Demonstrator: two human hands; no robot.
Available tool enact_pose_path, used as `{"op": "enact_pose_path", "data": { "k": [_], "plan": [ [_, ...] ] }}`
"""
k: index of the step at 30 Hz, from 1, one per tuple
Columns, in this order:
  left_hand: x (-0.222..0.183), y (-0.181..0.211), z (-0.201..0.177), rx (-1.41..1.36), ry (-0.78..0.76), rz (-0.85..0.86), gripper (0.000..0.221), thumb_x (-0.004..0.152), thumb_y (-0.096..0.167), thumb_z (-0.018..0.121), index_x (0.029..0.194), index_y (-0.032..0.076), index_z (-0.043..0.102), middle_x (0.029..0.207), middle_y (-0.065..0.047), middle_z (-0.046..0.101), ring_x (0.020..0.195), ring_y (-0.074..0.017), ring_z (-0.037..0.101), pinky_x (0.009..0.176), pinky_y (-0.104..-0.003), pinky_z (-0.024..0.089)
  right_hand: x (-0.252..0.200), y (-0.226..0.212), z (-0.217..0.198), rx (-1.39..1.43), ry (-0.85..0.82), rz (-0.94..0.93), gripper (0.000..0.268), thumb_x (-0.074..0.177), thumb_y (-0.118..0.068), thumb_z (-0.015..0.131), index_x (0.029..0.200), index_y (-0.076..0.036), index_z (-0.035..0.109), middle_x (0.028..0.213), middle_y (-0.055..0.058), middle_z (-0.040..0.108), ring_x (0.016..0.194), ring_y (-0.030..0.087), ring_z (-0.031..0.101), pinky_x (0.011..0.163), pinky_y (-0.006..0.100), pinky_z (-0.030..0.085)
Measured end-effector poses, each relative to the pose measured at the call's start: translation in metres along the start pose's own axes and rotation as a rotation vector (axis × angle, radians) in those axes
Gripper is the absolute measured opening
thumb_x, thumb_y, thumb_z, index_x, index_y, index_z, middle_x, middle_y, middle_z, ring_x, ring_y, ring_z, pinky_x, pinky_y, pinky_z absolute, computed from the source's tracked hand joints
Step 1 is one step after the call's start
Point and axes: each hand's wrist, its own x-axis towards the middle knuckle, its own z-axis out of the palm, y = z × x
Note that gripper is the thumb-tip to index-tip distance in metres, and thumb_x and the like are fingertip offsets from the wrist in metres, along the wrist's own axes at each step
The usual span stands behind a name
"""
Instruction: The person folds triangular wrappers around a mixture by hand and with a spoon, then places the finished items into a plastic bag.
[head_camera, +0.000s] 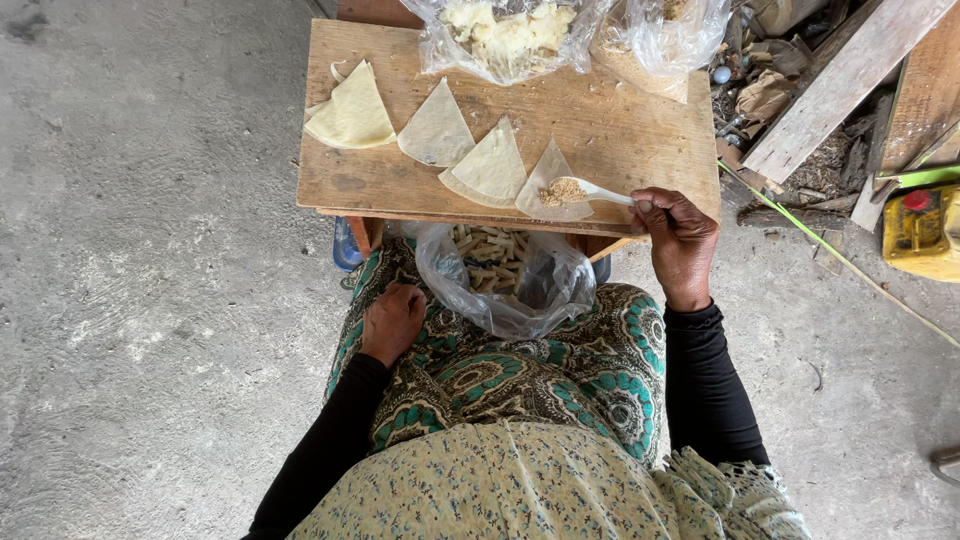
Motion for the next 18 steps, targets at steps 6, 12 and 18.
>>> {"op": "enact_pose_path", "data": {
  "k": [6, 12, 18],
  "plan": [
    [0.0001, -0.0012, 0.0002, 0.001, -0.005, 0.004, 0.013, 0.096, 0.02, 0.065, 0.092, 0.009, 0.068, 0.097, -0.01, 0.07, 0.073, -0.0316, 0.07, 0.065, -0.046, 0.055, 0.0013, 0.0001, 0.0011, 0.035, -0.003, 0.009, 0.011, 0.108, -0.002, 0.065, 0.114, 0.0, 0.074, 0.093, 0.005, 0.073, 0.079, 0.008, 0.064, 0.072, 0.024, 0.053],
    [-0.0004, -0.0014, 0.0004, -0.011, 0.006, 0.009, 0.013, 0.096, 0.02, 0.065, 0.091, 0.009, 0.068, 0.097, -0.01, 0.07, 0.073, -0.0317, 0.07, 0.064, -0.045, 0.055, 0.0028, 0.0017, -0.0001, 0.076, 0.037, 0.065, 0.011, 0.106, -0.001, 0.065, 0.113, 0.0, 0.074, 0.092, 0.006, 0.073, 0.076, 0.009, 0.064, 0.071, 0.025, 0.054],
    [-0.0007, -0.0035, 0.0017, -0.019, 0.024, 0.028, 0.013, 0.096, 0.02, 0.065, 0.091, 0.009, 0.069, 0.096, -0.01, 0.069, 0.073, -0.0322, 0.069, 0.065, -0.046, 0.055, 0.0066, -0.0059, 0.0042, 0.259, 0.064, 0.083, 0.01, 0.106, 0.0, 0.066, 0.112, 0.002, 0.074, 0.09, 0.007, 0.073, 0.074, 0.01, 0.063, 0.069, 0.025, 0.05]
  ]
}}
